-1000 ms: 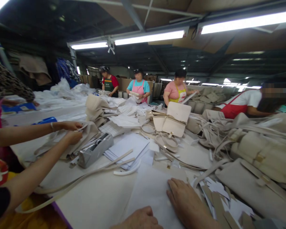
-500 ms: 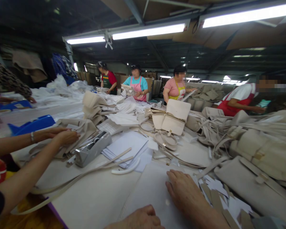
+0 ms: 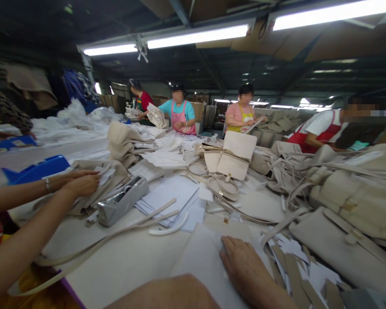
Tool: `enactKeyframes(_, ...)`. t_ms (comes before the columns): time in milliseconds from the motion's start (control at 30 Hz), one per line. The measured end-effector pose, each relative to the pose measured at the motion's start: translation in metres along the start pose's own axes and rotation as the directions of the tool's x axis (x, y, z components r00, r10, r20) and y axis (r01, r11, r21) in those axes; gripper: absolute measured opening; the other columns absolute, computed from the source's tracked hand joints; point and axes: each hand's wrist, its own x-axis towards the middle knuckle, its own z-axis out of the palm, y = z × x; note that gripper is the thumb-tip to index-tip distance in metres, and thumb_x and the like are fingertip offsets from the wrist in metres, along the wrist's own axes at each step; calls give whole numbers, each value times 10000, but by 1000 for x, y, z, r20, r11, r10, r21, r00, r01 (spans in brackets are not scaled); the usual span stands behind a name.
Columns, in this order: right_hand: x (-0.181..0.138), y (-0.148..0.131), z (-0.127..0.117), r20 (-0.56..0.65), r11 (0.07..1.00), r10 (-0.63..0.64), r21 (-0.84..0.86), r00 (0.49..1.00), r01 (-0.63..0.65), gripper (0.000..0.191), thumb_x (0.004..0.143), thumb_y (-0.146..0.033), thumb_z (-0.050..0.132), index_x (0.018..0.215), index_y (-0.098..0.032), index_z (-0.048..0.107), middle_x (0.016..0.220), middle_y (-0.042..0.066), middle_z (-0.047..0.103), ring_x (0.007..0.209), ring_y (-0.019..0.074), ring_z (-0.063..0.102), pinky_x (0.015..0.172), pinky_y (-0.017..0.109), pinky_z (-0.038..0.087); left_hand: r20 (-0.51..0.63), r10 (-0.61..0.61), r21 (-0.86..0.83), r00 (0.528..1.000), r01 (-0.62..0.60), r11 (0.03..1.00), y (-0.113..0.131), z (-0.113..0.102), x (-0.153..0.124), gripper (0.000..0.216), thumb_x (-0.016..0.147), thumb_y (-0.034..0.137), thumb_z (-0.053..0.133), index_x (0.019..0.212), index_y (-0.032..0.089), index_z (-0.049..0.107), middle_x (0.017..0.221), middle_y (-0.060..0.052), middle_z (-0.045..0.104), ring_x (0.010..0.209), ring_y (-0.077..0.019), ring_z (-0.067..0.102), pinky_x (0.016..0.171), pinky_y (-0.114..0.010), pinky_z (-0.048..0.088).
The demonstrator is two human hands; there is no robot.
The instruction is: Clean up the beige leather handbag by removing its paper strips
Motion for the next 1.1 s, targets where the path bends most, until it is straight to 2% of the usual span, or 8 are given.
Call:
enactKeyframes(100,0,1,2,14,1000,-3,20,1000,3,344,842,-151,352,1066,-170,613,1069,100,642,998,243,565,858,355,370,-132,-92,-18,987,91,996,-6,-17,35,292,906,371,360,1009,242,601,932,-17,637,872,-153,576,806,-259,442)
enactKeyframes(133,0,1,3,16,1000,-3,16,1000,3,352,828,-121,354,1047,-175,624,1043,94,651,975,233,571,841,338,366,-237,-194,-39,952,190,981,-11,-15,49,308,912,347,334,1031,223,589,995,-36,627,938,-164,563,858,-274,431)
enactKeyframes(200,0,0,5,-2,1000,-2,8,1000,2,364,816,-95,357,1051,-178,623,1023,91,652,951,222,571,826,325,358,-314,-283,-40,906,285,958,-24,-4,70,314,891,270,349,1125,198,546,1091,-61,598,1031,-185,530,928,-307,409)
enactKeyframes(300,-2,-1,12,-47,999,-12,35,999,14,335,850,-154,361,1091,-174,593,1040,98,641,974,214,562,848,317,355,-242,-348,18,906,362,932,-42,25,80,344,834,190,382,1143,176,533,1099,-77,596,1013,-219,536,913,-364,423)
enactKeyframes(467,-6,-2,19,-53,991,49,123,997,-42,361,882,-192,325,1165,-156,546,1132,99,616,1071,212,533,940,332,340,-165,-462,-10,871,467,884,-54,51,60,366,814,159,366,1143,181,524,1101,-62,611,1021,-213,542,938,-374,410)
enactKeyframes(633,-5,6,17,-58,984,165,78,985,-160,441,867,-137,288,1262,-98,480,1256,124,548,1162,215,482,1010,354,315,-192,-497,-112,846,484,868,-53,47,55,431,774,107,366,1167,176,530,1131,-55,608,1062,-187,533,974,-333,391)
enactKeyframes(900,7,19,12,-150,992,111,-36,982,-118,363,829,-156,408,1150,-172,574,1236,90,558,1167,235,461,977,380,322,-211,-424,20,881,438,899,-49,37,62,297,804,152,407,1038,165,590,1024,-77,620,1015,-218,545,949,-374,395)
enactKeyframes(1100,6,15,6,-63,991,91,-97,994,-97,285,866,-199,360,943,-197,634,963,77,665,957,248,581,828,391,380,-124,-425,115,897,438,891,-52,38,63,266,853,205,360,950,151,603,977,-98,635,971,-239,574,926,-418,410)
